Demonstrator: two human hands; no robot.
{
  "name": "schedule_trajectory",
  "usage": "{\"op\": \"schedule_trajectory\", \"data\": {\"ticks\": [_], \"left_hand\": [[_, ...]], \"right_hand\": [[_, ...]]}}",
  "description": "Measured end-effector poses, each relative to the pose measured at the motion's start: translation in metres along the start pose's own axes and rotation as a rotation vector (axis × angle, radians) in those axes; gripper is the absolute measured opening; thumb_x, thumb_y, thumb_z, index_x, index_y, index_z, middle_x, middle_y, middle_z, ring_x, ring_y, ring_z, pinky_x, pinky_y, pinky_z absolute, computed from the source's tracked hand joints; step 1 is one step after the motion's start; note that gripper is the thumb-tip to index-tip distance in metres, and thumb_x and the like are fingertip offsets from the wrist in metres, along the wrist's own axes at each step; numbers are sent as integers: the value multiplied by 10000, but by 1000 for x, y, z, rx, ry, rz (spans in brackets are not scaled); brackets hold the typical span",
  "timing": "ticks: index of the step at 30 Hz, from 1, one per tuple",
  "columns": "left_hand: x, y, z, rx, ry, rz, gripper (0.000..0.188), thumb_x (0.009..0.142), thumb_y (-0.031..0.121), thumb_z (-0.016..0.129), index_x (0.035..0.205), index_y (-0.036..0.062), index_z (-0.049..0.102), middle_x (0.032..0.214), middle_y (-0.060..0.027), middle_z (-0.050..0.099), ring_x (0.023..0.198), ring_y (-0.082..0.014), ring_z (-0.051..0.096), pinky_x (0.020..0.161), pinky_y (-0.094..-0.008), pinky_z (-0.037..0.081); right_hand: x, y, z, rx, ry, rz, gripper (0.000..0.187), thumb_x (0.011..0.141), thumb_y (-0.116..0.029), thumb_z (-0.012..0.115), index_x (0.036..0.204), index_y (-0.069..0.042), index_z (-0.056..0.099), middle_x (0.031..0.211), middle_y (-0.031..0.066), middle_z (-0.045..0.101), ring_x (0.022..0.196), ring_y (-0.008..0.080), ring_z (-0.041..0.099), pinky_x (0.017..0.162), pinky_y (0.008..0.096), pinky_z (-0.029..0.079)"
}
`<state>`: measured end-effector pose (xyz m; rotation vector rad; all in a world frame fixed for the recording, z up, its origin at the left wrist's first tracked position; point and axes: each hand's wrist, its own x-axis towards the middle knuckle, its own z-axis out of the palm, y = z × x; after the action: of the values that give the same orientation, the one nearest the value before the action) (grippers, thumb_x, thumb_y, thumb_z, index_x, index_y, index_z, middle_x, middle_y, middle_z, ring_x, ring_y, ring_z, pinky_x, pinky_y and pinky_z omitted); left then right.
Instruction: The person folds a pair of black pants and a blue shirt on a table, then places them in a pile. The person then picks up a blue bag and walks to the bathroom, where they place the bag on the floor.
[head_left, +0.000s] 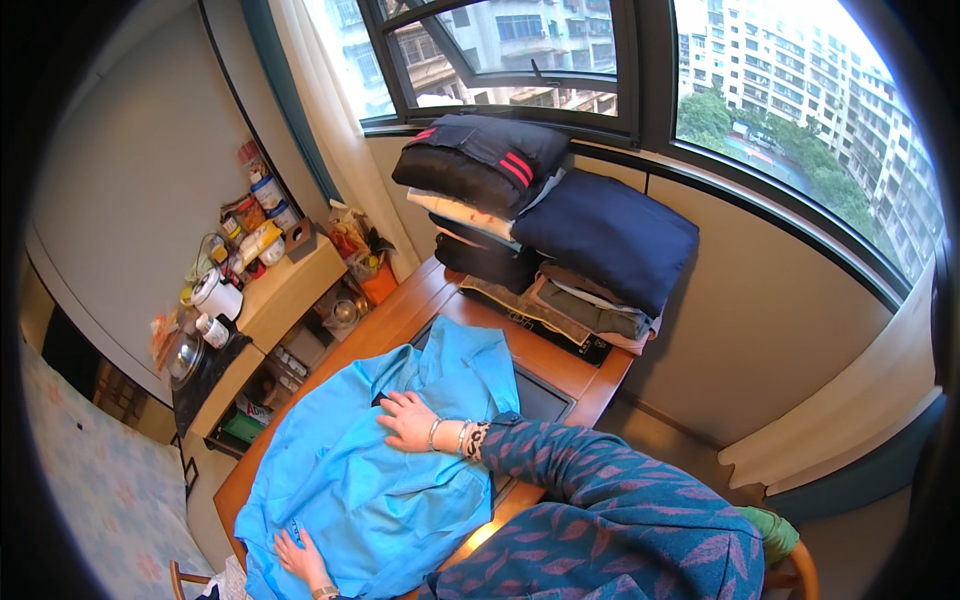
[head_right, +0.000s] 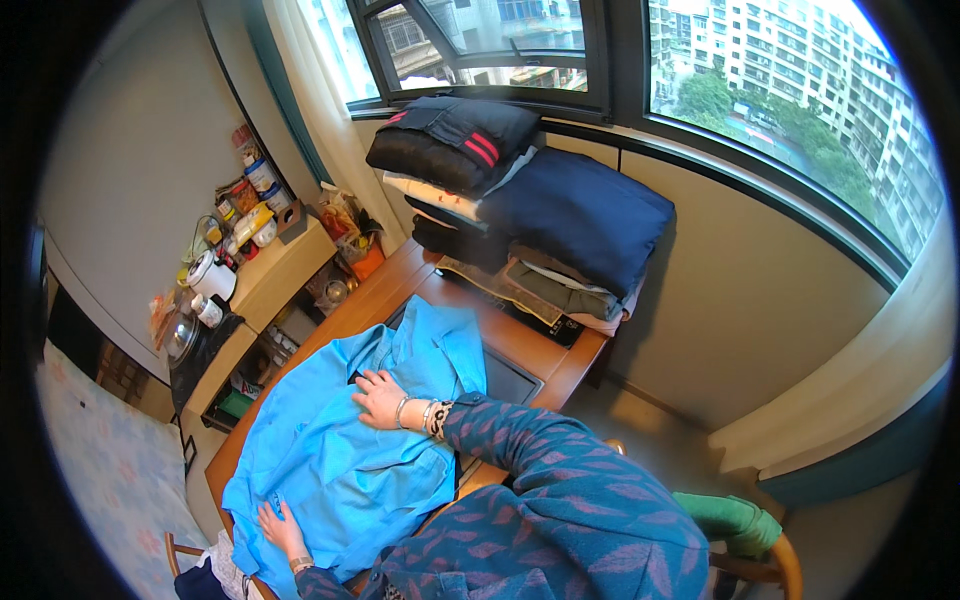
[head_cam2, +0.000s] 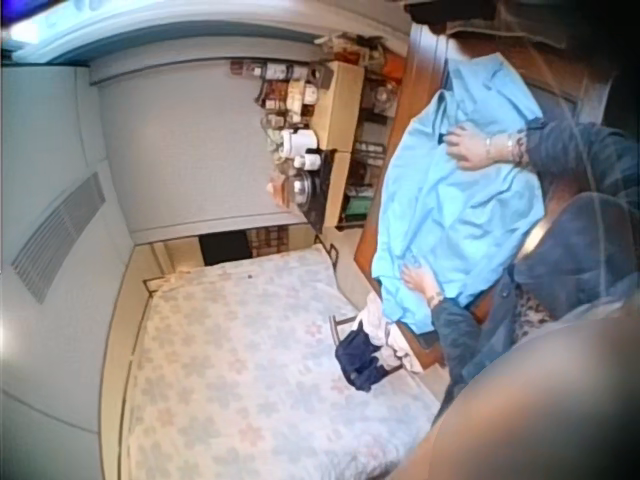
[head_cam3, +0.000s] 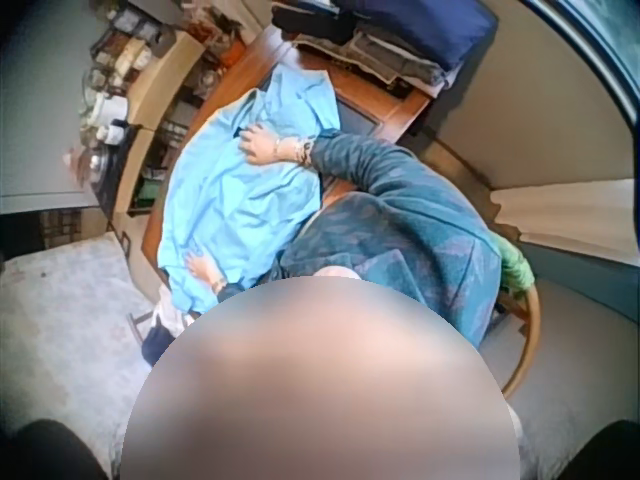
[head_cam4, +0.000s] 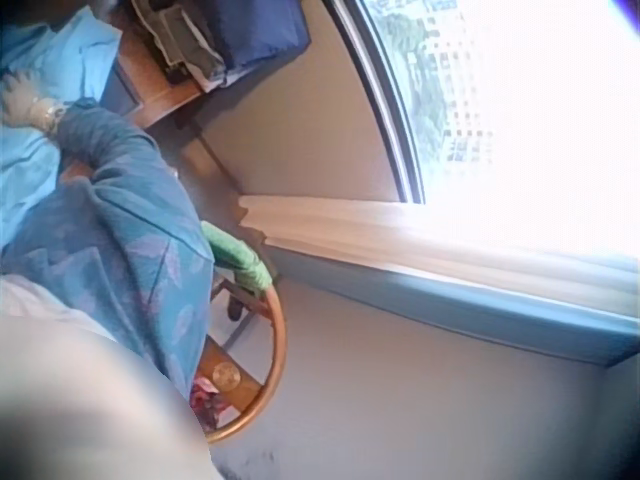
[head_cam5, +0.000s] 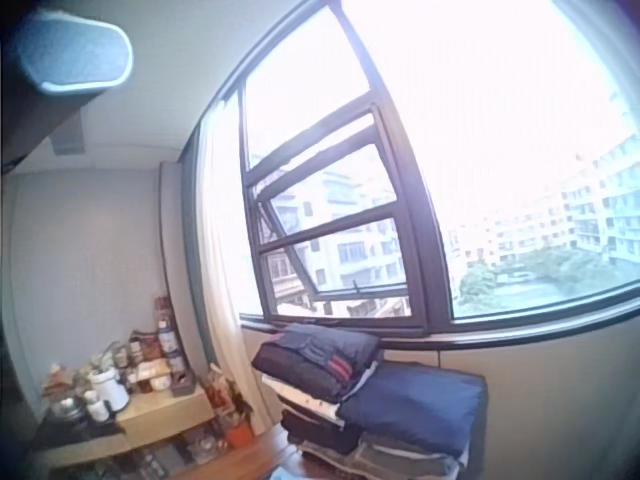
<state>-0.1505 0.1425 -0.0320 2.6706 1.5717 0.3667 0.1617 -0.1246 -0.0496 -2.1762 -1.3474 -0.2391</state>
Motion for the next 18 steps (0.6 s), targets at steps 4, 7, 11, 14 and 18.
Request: {"op": "schedule_trajectory", "data": {"ticks": [4, 7, 11, 14, 18], "left_hand": [[0, 1, -1, 19, -3, -17, 597, 960, 459, 508, 1410, 67, 480, 1534, -140, 365, 1428, -335, 289, 1143, -527, 218], [-1, 1, -1, 22, 1, -19, 600, 959, 464, 507, 1409, 69, 482, 1534, -145, 365, 1427, -340, 290, 1145, -521, 219], [1, -2, 4, -13, 23, 24, 600, 953, 466, 519, 1401, 68, 491, 1518, -161, 385, 1416, -353, 307, 1139, -520, 233], [3, -11, 13, -18, 110, 105, 587, 935, 449, 562, 1379, 67, 512, 1473, -184, 441, 1375, -371, 366, 1113, -528, 278], [2, -19, 24, -61, 197, 127, 593, 898, 460, 611, 1338, 67, 554, 1451, -185, 465, 1363, -370, 387, 1111, -533, 280]], "right_hand": [[0, -1, 0, 14, -12, 9, 496, 833, -379, 652, 1241, -102, 596, 1402, 193, 461, 1340, 395, 366, 1064, 542, 313], [1, -1, 1, 18, 2, 8, 493, 829, -382, 654, 1234, -105, 599, 1401, 191, 463, 1343, 394, 365, 1063, 548, 315], [0, 2, 3, -8, 31, -1, 493, 814, -387, 660, 1218, -109, 604, 1383, 191, 479, 1333, 395, 380, 1047, 557, 333], [1, 2, 6, -96, 56, -20, 474, 788, -390, 672, 1174, -121, 617, 1335, 176, 520, 1299, 387, 423, 1012, 548, 368], [2, 6, -1, -25, 72, -65, 467, 754, -366, 707, 1165, -157, 634, 1304, 150, 551, 1288, 375, 446, 992, 548, 384]]}}
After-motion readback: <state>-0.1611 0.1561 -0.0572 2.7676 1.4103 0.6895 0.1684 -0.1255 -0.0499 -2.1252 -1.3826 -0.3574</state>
